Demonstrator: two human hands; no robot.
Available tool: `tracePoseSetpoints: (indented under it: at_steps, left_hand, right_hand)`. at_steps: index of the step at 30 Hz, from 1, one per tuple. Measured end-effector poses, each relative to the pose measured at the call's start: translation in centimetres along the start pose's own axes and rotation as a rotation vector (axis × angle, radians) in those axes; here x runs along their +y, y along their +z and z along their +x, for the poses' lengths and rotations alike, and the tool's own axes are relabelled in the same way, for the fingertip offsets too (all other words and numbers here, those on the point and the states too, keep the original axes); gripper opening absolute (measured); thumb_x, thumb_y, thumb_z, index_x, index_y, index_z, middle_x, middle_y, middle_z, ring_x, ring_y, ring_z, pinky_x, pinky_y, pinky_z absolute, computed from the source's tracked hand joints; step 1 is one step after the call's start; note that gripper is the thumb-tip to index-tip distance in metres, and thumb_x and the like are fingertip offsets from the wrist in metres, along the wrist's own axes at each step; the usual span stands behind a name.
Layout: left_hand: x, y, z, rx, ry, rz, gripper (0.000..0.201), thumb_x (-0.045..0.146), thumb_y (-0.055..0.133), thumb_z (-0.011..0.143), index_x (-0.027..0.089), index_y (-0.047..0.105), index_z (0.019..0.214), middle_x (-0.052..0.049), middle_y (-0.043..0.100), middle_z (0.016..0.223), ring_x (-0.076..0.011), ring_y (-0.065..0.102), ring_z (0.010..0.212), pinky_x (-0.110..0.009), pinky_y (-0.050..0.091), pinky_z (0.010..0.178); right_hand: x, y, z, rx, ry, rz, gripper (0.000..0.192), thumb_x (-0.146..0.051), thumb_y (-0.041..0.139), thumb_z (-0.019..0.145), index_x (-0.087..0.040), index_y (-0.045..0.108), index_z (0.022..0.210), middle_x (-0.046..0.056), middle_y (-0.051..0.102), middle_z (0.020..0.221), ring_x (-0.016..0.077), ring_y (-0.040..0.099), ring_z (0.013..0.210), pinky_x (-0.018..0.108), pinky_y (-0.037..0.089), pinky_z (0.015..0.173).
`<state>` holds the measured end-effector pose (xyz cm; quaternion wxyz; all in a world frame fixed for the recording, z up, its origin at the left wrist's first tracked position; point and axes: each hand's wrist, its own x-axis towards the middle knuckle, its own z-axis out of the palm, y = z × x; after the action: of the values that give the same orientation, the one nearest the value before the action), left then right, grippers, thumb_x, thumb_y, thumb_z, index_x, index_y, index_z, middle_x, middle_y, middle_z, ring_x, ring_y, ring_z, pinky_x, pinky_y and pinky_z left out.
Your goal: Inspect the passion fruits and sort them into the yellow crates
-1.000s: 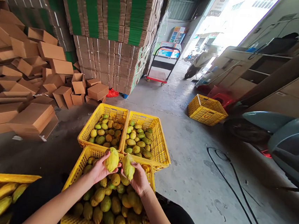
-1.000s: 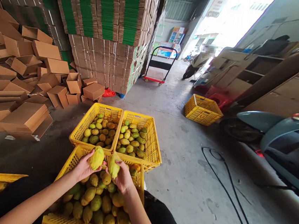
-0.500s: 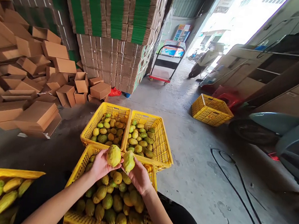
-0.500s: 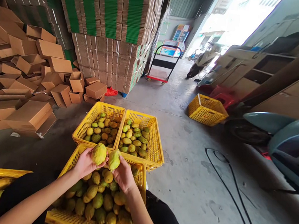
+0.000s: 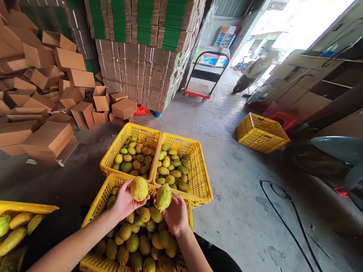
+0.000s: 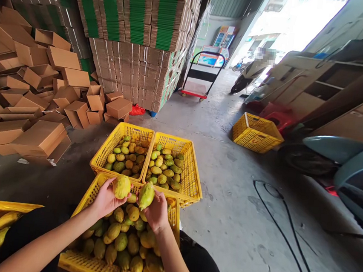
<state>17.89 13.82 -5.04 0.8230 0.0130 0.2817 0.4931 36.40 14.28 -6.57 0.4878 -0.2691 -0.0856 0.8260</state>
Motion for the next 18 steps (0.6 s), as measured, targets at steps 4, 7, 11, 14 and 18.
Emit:
tracePoseSetpoints:
  at_steps: [4,7,11,14,18]
  left_hand:
    - [-0.54,-0.33,0.00,-0.009,-0.003,-0.026,0.029,0.032,0.045,0.088,0.007,0.060,0.093,-0.018,0.066,0.095,-0.0284,0.065,0.093,-0.043,0.054,0.080]
    - [-0.67,-0.34,0.20,-0.009,-0.010,-0.029,0.028,0.032,0.045,0.089,0.008,0.060,0.095,-0.018,0.066,0.097,-0.0291,0.065,0.096,-0.046,0.052,0.084]
    - [-0.50,-0.10,0.43,0.024,0.001,-0.028,0.026,0.032,0.046,0.092,0.010,0.058,0.101,-0.015,0.066,0.098,-0.0251,0.065,0.092,-0.040,0.053,0.082]
    - [-0.24,0.01,0.53,0.056,-0.032,-0.002,0.035,0.039,0.044,0.093,0.008,0.059,0.098,-0.014,0.065,0.087,-0.0200,0.065,0.077,-0.028,0.054,0.065]
    - [0.15,-0.08,0.44,0.057,-0.017,0.002,0.035,0.043,0.046,0.091,0.010,0.059,0.092,-0.011,0.064,0.082,-0.0169,0.061,0.067,-0.022,0.050,0.053]
  right_hand:
    - [-0.34,-0.11,0.06,-0.009,-0.015,0.013,0.033,-0.025,0.058,0.066,-0.020,0.064,0.098,0.006,0.071,0.096,0.0259,0.067,0.090,0.042,0.056,0.076]
    - [-0.43,-0.10,-0.04,0.073,-0.029,-0.016,0.029,-0.028,0.061,0.071,-0.019,0.063,0.098,0.006,0.071,0.091,0.0228,0.068,0.082,0.037,0.057,0.069]
    - [0.01,0.03,-0.18,0.138,-0.055,-0.061,0.027,-0.027,0.073,0.070,-0.020,0.062,0.094,0.000,0.068,0.078,0.0107,0.061,0.059,0.019,0.050,0.049]
    - [0.40,0.19,-0.21,0.072,-0.086,-0.096,0.032,-0.024,0.078,0.067,-0.022,0.061,0.094,-0.003,0.065,0.074,0.0079,0.058,0.055,0.014,0.040,0.041]
    - [0.29,0.20,-0.15,0.039,-0.052,-0.077,0.028,-0.036,0.071,0.074,-0.019,0.062,0.094,0.001,0.067,0.078,0.0128,0.062,0.064,0.020,0.047,0.047]
